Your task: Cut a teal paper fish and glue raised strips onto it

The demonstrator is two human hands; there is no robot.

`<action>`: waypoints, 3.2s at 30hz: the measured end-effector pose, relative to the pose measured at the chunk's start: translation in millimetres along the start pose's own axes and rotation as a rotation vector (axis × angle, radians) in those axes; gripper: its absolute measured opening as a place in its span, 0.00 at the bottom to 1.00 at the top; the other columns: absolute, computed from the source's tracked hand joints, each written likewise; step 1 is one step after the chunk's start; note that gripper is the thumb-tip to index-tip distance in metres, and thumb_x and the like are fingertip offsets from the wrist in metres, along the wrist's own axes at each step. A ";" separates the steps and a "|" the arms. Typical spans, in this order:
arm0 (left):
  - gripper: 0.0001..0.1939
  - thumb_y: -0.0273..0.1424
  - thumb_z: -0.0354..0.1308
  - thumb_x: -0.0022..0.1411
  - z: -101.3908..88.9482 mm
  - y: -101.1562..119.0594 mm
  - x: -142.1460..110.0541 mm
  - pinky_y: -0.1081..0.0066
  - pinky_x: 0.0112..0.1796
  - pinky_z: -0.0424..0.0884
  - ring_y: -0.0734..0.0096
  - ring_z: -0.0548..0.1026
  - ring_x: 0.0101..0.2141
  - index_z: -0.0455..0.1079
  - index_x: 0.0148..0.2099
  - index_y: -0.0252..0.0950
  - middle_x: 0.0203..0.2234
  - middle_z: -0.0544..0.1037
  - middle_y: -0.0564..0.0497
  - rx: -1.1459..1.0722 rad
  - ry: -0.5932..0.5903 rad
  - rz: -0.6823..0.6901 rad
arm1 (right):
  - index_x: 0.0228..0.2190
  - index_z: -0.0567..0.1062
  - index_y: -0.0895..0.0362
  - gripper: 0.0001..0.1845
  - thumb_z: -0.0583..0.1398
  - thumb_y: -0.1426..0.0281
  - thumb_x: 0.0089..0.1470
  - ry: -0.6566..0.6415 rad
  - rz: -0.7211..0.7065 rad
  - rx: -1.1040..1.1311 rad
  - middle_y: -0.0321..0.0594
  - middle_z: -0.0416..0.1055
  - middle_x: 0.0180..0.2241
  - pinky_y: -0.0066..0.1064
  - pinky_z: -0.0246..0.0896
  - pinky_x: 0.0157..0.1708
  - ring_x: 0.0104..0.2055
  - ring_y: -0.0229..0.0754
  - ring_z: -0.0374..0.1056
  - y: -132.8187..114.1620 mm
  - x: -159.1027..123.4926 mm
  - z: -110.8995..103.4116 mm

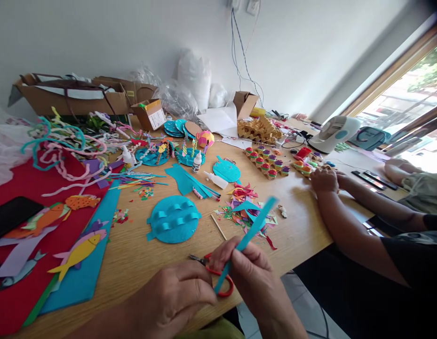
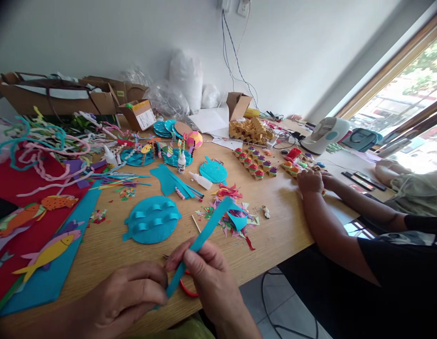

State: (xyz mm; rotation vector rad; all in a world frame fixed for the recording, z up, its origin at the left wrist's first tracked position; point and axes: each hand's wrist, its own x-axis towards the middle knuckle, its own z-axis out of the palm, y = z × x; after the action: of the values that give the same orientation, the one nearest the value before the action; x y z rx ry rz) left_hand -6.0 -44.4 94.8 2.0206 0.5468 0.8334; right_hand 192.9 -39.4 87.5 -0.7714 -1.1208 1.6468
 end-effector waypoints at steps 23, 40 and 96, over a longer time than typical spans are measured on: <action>0.11 0.37 0.62 0.47 -32.9 -54.3 -26.8 0.75 0.24 0.61 0.76 0.65 0.21 0.70 0.31 0.37 0.18 0.68 0.59 -0.433 0.488 -0.812 | 0.37 0.72 0.55 0.12 0.62 0.63 0.52 -0.755 0.287 -1.220 0.32 0.69 0.26 0.24 0.54 0.26 0.26 0.35 0.63 -15.2 85.3 -15.2; 0.10 0.36 0.59 0.49 -9.8 -78.3 -52.2 0.73 0.25 0.67 0.71 0.72 0.23 0.66 0.34 0.39 0.20 0.73 0.57 -0.257 0.517 -0.803 | 0.34 0.75 0.56 0.06 0.60 0.76 0.53 -0.556 -0.065 -1.114 0.40 0.70 0.34 0.28 0.61 0.33 0.35 0.38 0.67 13.9 66.2 -24.9; 0.22 0.16 0.39 0.63 -2.3 -107.7 -64.9 0.66 0.44 0.74 0.64 0.72 0.43 0.71 0.48 0.30 0.42 0.78 0.45 1.127 0.117 -0.072 | 0.33 0.76 0.56 0.07 0.61 0.78 0.52 -0.486 -0.098 -1.175 0.38 0.73 0.34 0.26 0.61 0.35 0.35 0.38 0.68 22.8 103.2 -27.9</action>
State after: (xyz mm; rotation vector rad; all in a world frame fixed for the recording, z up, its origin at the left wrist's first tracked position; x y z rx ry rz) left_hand -59.2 -27.2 -17.8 2.9168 1.3637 0.6412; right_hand 174.4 64.0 57.5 -0.9947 -2.4949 0.9826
